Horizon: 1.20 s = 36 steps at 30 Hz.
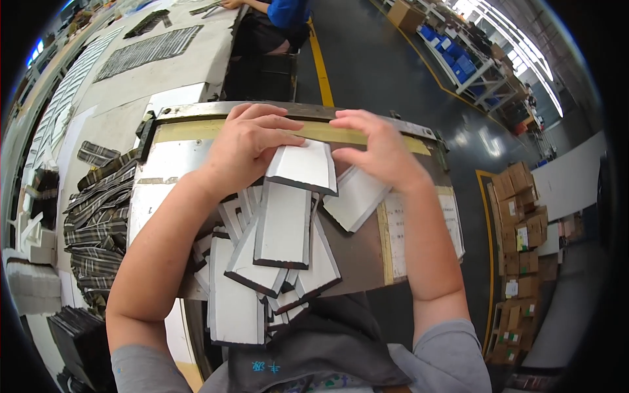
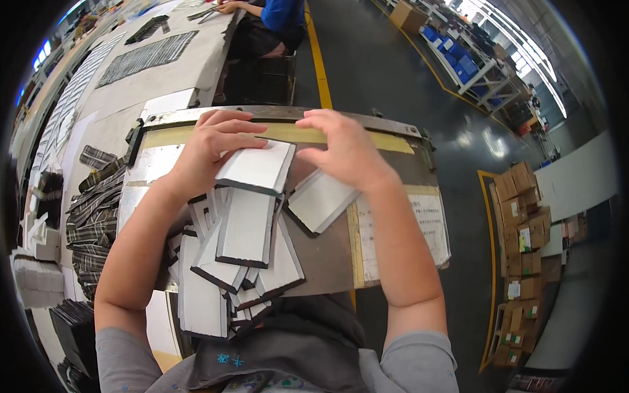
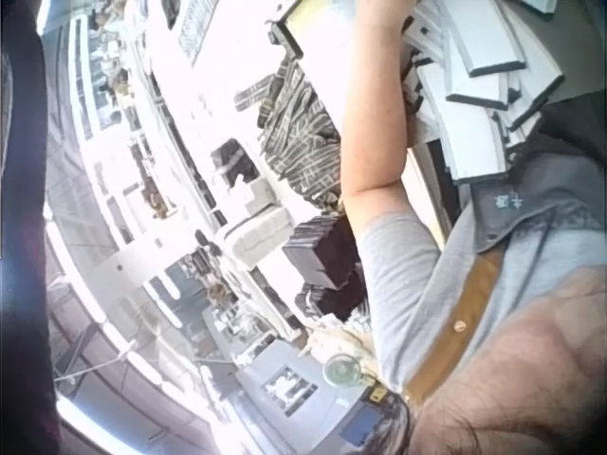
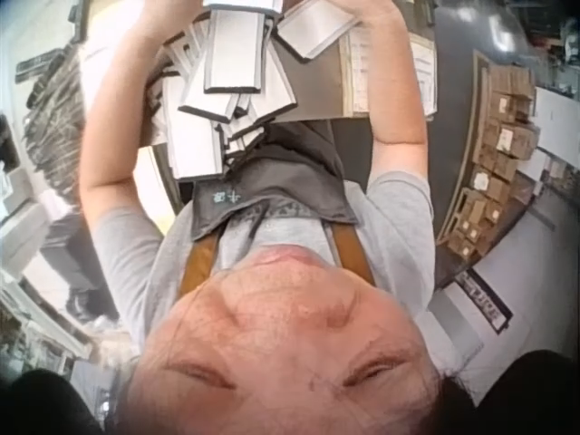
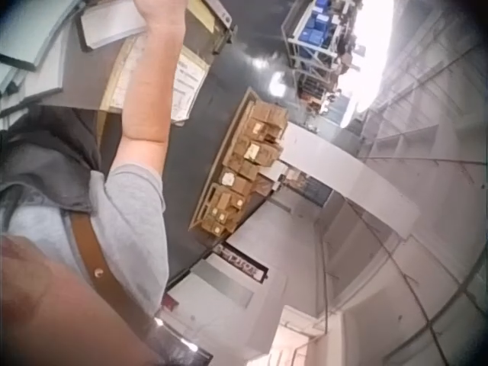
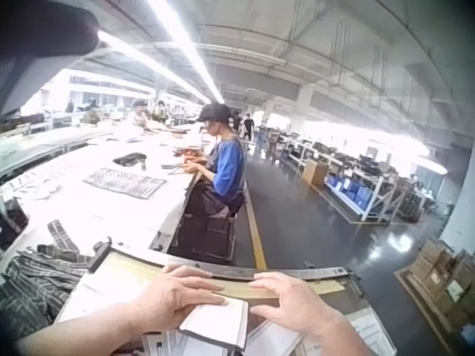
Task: Manual assembly, folding, and stacking of small leather or fabric components at a workstation.
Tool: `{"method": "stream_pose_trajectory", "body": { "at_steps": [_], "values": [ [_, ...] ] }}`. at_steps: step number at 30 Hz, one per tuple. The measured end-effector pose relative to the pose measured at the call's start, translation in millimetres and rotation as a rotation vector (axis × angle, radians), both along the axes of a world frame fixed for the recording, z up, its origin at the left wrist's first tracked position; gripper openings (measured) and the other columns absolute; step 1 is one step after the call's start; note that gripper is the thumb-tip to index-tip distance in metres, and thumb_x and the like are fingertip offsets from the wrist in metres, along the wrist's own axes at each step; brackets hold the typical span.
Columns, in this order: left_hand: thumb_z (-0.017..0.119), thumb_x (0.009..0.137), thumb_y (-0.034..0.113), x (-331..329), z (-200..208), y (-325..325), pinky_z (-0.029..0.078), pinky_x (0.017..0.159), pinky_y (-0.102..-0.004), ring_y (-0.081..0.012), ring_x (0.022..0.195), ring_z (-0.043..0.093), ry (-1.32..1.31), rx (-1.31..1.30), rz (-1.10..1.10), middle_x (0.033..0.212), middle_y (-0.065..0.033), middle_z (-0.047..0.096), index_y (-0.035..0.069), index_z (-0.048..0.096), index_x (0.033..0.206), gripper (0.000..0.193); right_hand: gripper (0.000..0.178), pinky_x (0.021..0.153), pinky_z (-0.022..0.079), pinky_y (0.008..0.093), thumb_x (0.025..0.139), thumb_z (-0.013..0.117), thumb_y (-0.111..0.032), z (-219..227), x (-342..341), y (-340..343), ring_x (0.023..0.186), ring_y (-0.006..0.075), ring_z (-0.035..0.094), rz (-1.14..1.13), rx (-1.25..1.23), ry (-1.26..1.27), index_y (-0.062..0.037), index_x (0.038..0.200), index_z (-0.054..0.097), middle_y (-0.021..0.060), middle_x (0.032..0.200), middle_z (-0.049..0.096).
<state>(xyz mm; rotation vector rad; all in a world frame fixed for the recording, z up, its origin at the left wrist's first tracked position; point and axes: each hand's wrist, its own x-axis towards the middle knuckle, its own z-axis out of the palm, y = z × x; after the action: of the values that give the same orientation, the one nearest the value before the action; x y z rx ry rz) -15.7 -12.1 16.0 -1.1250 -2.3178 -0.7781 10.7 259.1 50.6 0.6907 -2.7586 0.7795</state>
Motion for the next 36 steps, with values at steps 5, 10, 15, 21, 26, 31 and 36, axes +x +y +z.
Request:
{"method": "stream_pose_trajectory", "body": {
  "at_steps": [5, 10, 15, 21, 26, 31, 36],
  "values": [
    [0.067, 0.070, -0.009, 17.0, 18.4, -4.6, 0.037, 0.110, -0.0391, -0.0244, 0.112, 0.062, -0.308, -0.162, -0.388, 0.110, -0.0030, 0.075, 0.016, 0.080, 0.104, 0.044, 0.060, 0.105, 0.048, 0.0416, 0.071, 0.068, 0.001, 45.5, 43.0, 11.0, 0.124, 0.0365, 0.060, 0.090, 0.365, -0.407, -0.0038, 0.131, 0.063, 0.0212, 0.134, 0.063],
    [0.063, 0.073, -0.009, 23.6, 16.8, 11.9, 0.038, 0.109, -0.0387, -0.0219, 0.110, 0.061, -0.337, -0.136, -0.431, 0.111, -0.0025, 0.072, 0.014, 0.080, 0.097, 0.037, 0.068, 0.110, 0.043, 0.0452, 0.070, 0.063, 0.007, 12.5, 84.7, 15.4, 0.132, 0.0388, 0.053, 0.142, 0.544, -0.050, -0.0062, 0.137, 0.059, 0.0260, 0.142, 0.054],
    [0.073, 0.082, 0.009, 32.8, 12.2, 14.3, 0.039, 0.106, -0.0383, -0.0228, 0.107, 0.060, -0.322, -0.170, -0.446, 0.107, -0.0024, 0.069, 0.013, 0.078, 0.091, 0.011, 0.064, 0.098, 0.049, 0.0441, 0.076, 0.070, -0.003, 9.2, 78.0, 11.8, 0.118, 0.0349, 0.060, 0.198, 0.640, -0.018, -0.0052, 0.139, 0.057, 0.0191, 0.123, 0.061],
    [0.076, 0.082, 0.016, 30.9, 12.2, 14.6, 0.040, 0.103, -0.0376, -0.0240, 0.106, 0.059, -0.359, -0.186, -0.422, 0.101, -0.0029, 0.066, 0.014, 0.076, 0.086, 0.005, 0.052, 0.084, 0.055, 0.0423, 0.076, 0.068, -0.004, -2.5, 79.2, 24.9, 0.096, 0.0318, 0.068, 0.176, 0.616, 0.126, -0.0029, 0.128, 0.063, 0.0147, 0.103, 0.065],
    [0.077, 0.080, 0.015, 32.3, 16.9, 17.3, 0.040, 0.103, -0.0381, -0.0241, 0.107, 0.059, -0.376, -0.211, -0.415, 0.102, -0.0028, 0.066, 0.013, 0.074, 0.083, 0.005, 0.043, 0.081, 0.056, 0.0423, 0.075, 0.064, -0.002, -13.4, 77.0, 31.2, 0.091, 0.0314, 0.069, 0.121, 0.517, 0.198, -0.0030, 0.117, 0.068, 0.0127, 0.099, 0.068],
    [0.077, 0.080, 0.013, 31.9, 15.8, 16.2, 0.040, 0.104, -0.0393, -0.0252, 0.112, 0.059, -0.330, -0.225, -0.426, 0.111, -0.0040, 0.067, 0.012, 0.073, 0.091, 0.012, 0.030, 0.077, 0.056, 0.0376, 0.082, 0.063, 0.000, -12.7, 69.6, 32.0, 0.087, 0.0275, 0.069, 0.053, 0.341, 0.227, -0.0033, 0.109, 0.074, 0.0115, 0.099, 0.072],
    [0.073, 0.082, 0.011, 42.2, 21.0, 23.2, 0.038, 0.109, -0.0434, -0.0283, 0.122, 0.056, -0.344, -0.118, -0.424, 0.127, -0.0069, 0.065, 0.013, 0.069, 0.111, 0.030, 0.023, 0.070, 0.051, 0.0291, 0.098, 0.067, -0.018, -9.2, 70.2, 13.3, 0.075, 0.0143, 0.063, -0.159, -0.218, -0.231, -0.0049, 0.116, 0.073, 0.0102, 0.093, 0.074]
  ]
}}
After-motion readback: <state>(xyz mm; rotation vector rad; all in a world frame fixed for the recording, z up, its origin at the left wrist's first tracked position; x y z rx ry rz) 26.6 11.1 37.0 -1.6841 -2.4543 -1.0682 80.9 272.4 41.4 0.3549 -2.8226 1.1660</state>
